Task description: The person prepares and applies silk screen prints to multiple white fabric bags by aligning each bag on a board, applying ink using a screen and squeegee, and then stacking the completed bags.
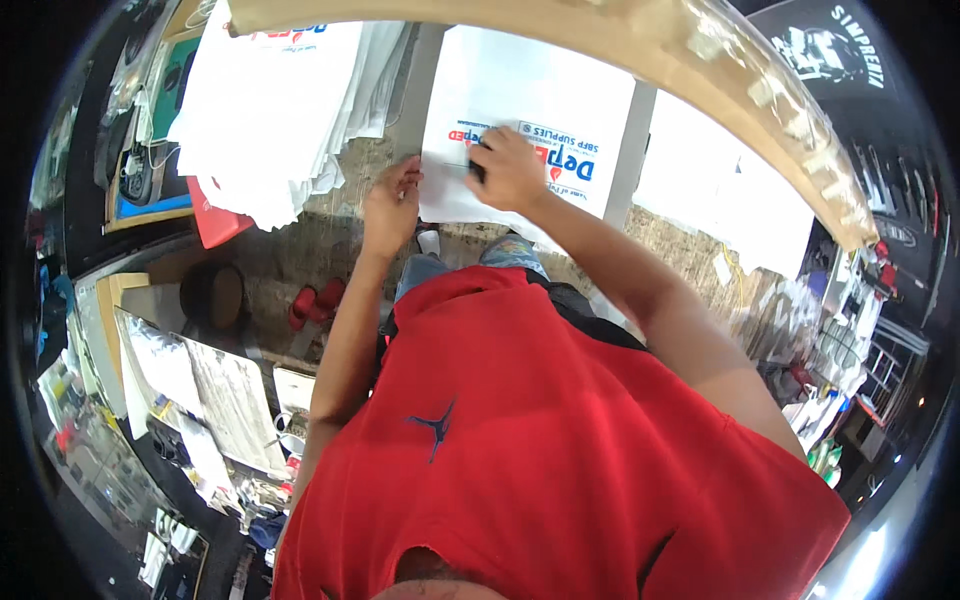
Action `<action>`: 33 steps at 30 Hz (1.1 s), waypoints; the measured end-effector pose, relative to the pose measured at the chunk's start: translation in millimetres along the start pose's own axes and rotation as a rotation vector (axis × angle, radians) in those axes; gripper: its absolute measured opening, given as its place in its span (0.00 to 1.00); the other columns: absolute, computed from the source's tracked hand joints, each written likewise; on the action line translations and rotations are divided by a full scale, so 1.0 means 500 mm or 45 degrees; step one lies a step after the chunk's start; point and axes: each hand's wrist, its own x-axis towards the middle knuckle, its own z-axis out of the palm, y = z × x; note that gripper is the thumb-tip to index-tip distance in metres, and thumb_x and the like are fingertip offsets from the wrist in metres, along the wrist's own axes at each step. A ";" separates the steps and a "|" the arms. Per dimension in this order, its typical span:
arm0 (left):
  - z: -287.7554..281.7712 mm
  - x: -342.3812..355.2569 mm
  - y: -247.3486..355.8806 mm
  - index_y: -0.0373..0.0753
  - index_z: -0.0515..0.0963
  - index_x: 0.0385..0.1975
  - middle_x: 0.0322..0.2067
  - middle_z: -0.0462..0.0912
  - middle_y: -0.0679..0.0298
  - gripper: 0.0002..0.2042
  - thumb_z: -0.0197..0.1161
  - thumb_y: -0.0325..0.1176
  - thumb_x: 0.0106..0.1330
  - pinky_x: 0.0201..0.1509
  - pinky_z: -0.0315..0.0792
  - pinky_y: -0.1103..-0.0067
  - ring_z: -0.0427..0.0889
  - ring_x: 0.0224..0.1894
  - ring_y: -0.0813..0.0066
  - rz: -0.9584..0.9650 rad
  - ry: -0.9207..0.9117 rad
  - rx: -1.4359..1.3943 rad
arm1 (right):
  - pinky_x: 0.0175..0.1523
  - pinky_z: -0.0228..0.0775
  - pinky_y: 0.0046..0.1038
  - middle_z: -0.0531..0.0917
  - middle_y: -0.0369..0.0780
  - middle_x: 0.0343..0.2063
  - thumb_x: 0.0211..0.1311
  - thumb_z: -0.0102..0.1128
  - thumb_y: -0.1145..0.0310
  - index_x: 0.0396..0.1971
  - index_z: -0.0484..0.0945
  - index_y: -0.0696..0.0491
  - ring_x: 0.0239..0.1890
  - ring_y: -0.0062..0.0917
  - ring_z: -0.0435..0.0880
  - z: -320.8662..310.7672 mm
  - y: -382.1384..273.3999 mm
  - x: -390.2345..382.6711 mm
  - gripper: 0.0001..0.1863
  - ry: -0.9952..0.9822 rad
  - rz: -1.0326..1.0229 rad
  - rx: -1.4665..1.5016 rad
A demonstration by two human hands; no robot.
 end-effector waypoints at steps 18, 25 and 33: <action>-0.017 0.002 0.009 0.31 0.79 0.50 0.46 0.81 0.51 0.17 0.63 0.23 0.60 0.49 0.78 0.72 0.84 0.42 0.60 0.037 -0.106 0.006 | 0.49 0.69 0.42 0.77 0.44 0.33 0.50 0.62 0.67 0.30 0.77 0.53 0.42 0.43 0.76 -0.145 0.153 -0.138 0.08 0.106 0.313 -0.092; 0.011 -0.015 0.048 0.30 0.78 0.51 0.43 0.80 0.49 0.19 0.62 0.22 0.58 0.46 0.78 0.68 0.83 0.40 0.57 0.084 -0.117 0.188 | 0.50 0.68 0.44 0.78 0.47 0.35 0.52 0.63 0.64 0.35 0.77 0.54 0.45 0.44 0.75 -0.020 0.124 0.066 0.13 0.306 0.441 -0.357; 0.009 -0.016 -0.052 0.30 0.77 0.52 0.40 0.83 0.49 0.19 0.59 0.26 0.59 0.49 0.77 0.68 0.84 0.42 0.55 -0.052 -0.055 -0.028 | 0.61 0.65 0.47 0.75 0.43 0.53 0.52 0.61 0.70 0.44 0.80 0.44 0.59 0.44 0.70 0.057 -0.051 0.040 0.17 0.103 0.153 -0.156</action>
